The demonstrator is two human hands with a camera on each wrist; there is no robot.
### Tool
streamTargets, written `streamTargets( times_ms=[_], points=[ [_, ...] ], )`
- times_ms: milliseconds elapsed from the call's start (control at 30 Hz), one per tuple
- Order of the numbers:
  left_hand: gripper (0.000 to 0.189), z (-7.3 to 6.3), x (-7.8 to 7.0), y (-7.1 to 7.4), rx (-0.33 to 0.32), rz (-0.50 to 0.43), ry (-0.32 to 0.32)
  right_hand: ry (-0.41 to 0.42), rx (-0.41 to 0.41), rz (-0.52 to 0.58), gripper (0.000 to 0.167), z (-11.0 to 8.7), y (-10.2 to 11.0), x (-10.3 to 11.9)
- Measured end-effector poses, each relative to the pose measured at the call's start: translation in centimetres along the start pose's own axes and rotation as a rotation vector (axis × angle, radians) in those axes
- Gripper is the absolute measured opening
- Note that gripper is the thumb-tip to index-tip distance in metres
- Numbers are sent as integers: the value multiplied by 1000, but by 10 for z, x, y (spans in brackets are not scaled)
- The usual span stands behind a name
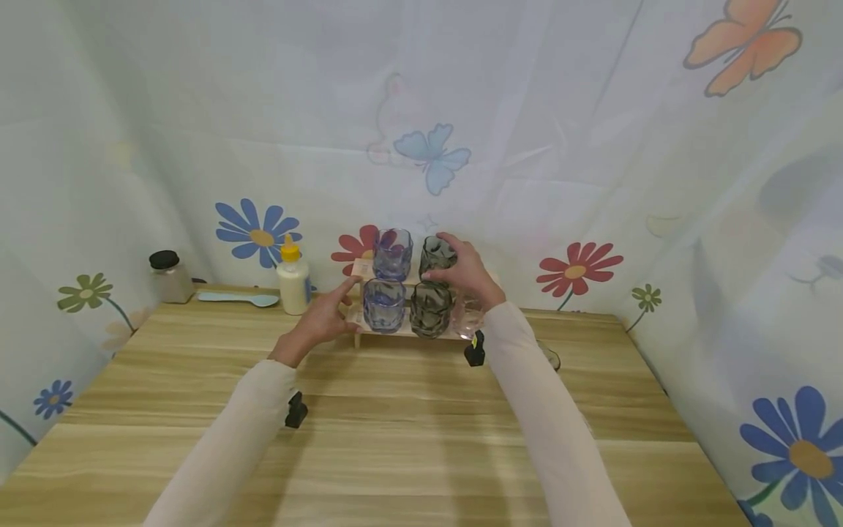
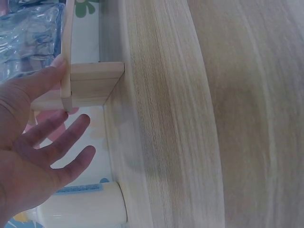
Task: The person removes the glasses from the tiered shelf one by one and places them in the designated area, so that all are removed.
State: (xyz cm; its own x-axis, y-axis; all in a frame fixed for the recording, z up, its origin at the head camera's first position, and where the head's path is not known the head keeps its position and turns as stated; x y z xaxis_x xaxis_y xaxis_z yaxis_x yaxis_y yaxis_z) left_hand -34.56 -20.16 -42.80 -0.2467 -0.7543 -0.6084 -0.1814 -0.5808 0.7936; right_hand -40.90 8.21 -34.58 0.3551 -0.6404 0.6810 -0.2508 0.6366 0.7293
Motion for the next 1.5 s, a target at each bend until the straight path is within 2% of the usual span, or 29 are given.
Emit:
streamTargets(
  times_ms=[333,767,1000,1500],
  points=[
    [98,1,1,-3,-4,6,4,-4,3,-48,92,4,-3,-3],
    [97,-1,-2,-1,-9,1,-7,4,-20,-74,89,4,-2,-5],
    [97,-2,-1,-1,-10,7,-5,14,-22,-53,87,4,-3,-5],
    [98,-2,-3,1,-7,-11,7,50,-89,-36,87,-2,8,-3]
  ],
)
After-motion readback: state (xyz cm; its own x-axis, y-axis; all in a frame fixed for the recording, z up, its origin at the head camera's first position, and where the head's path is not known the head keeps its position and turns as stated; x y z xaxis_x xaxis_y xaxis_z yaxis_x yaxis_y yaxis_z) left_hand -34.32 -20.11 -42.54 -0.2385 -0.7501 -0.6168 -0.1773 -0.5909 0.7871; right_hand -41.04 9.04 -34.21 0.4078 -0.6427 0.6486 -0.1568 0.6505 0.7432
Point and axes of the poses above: each hand's wrist, its own z-axis towards the middle knuckle, its own y-axis out of the back of the hand, x = y × z, the point moved 1 cm from there along z, towards the middle knuckle, and after that the axes turned 8 degrees about x, right-handed, at the moved point
